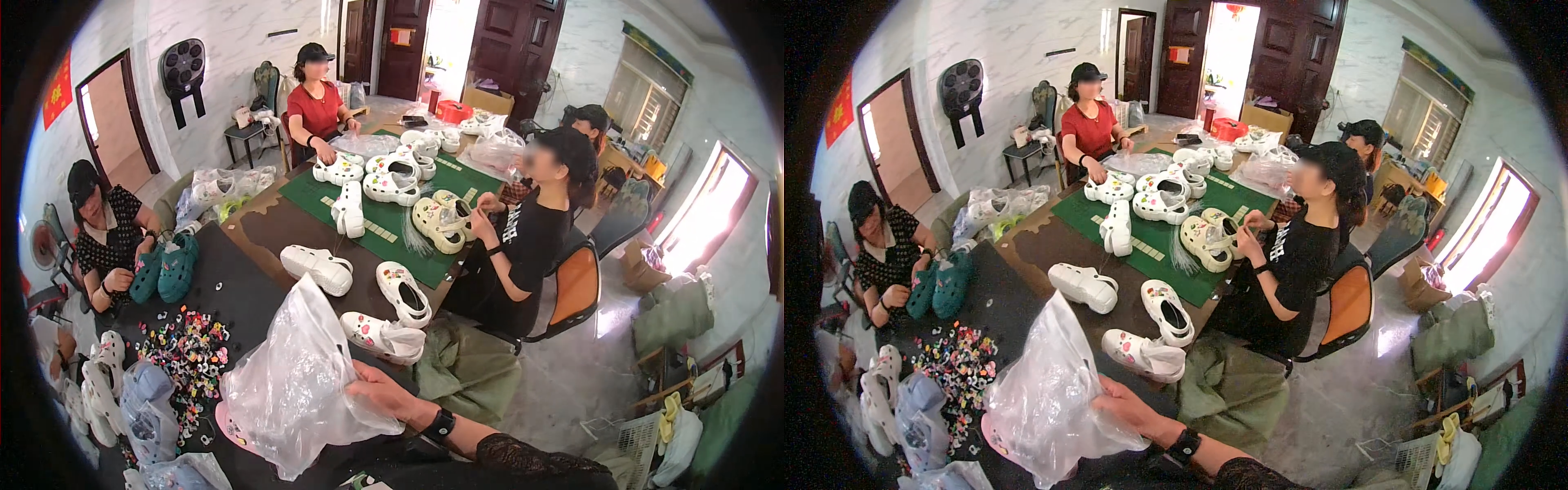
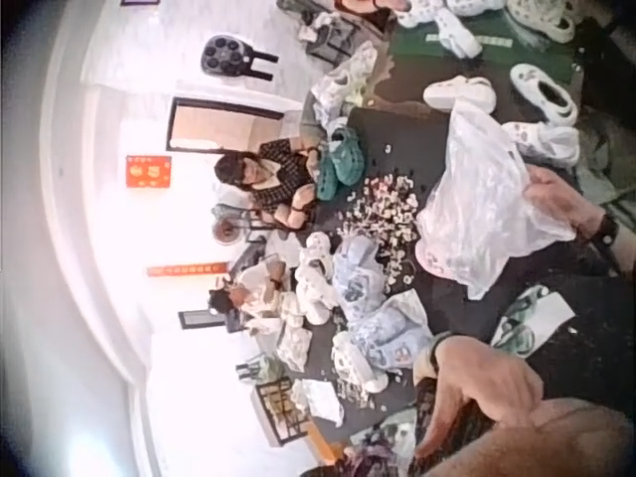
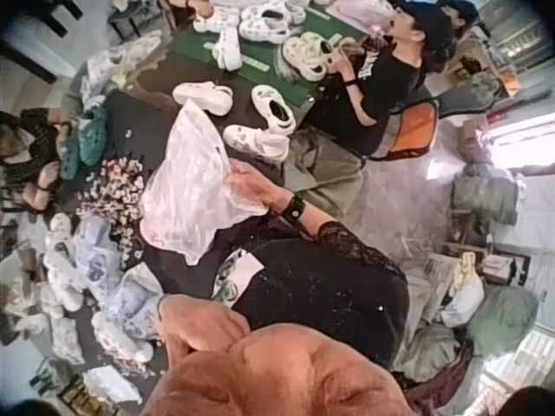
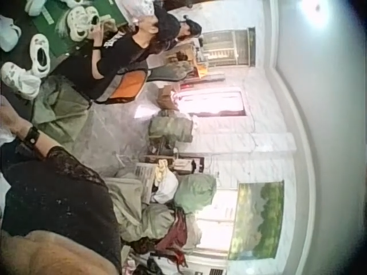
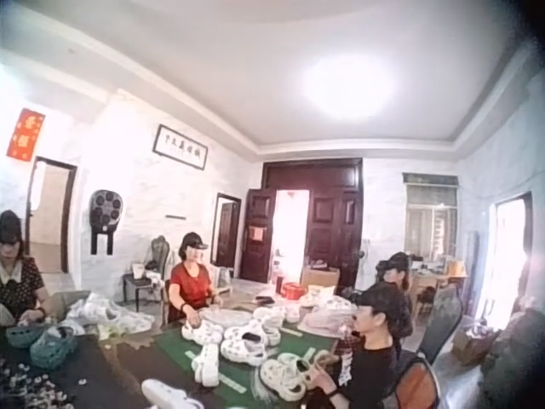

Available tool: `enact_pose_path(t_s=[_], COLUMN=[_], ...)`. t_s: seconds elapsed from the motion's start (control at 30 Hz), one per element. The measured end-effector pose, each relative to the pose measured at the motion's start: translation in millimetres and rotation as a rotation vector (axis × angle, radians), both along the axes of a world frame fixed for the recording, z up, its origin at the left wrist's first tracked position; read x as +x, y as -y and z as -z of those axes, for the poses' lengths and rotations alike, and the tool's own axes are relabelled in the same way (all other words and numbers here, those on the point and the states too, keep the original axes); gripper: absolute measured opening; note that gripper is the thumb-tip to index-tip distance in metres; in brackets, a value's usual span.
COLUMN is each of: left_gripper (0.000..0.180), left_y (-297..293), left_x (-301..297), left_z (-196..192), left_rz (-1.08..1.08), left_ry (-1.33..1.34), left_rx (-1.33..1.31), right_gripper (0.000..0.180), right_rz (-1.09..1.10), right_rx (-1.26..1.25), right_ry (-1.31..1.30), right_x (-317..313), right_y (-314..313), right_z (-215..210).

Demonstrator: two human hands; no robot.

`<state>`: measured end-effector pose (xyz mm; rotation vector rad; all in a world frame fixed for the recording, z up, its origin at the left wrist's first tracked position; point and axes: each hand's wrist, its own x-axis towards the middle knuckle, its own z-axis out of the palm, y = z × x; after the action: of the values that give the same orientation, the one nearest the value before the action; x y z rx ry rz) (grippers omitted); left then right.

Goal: The recorder helps assemble and package decorative clogs by attaching charms and placing them into plastic bags in a shared workspace.

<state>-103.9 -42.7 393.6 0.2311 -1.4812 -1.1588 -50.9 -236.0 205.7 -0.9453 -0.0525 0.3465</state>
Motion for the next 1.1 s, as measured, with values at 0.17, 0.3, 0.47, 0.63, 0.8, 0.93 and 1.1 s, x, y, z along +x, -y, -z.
enact_pose_path(t_s=[0.17, 0.3, 0.47, 0.63, 0.8, 0.93, 1.1], left_gripper=[0.063, 0.061, 0.086, 0.091, 0.095, 0.099, 0.13], left_y=[16.4, 33.5, 38.4, 34.6, 42.2, 45.4, 51.6], left_x=[14.2, 6.3, 5.3, 11.9, 25.1, 33.8, 71.4], left_z=[-3.1, 5.2, -8.6, -20.7, -13.6, -8.0, 46.5], left_rz=[-0.106, -0.262, -0.776, -0.756, -0.743, -0.719, -0.281], left_ry=[-0.06, -0.433, -0.355, -0.521, -0.522, -0.519, -0.408], left_rx=[0.028, 0.003, 0.09, 0.308, 0.257, 0.207, -0.073], right_gripper=[0.058, 0.057, 0.06, 0.06, 0.061, 0.062, 0.064], right_rz=[0.043, 0.031, -0.02, -0.017, -0.019, -0.023, -0.021], right_rx=[0.072, 0.052, 0.061, 0.134, 0.137, 0.199, 0.203], right_ry=[-0.036, -0.011, -0.006, 0.026, 0.006, 0.032, -0.029], right_x=[9.0, 18.1, 26.4, 29.8, 38.1, 46.9, 52.7], right_y=[14.4, 16.6, 16.5, 25.4, 30.3, 28.4, 27.1], right_z=[1.9, 6.8, 4.3, 13.0, 21.0, 23.8, 29.9])
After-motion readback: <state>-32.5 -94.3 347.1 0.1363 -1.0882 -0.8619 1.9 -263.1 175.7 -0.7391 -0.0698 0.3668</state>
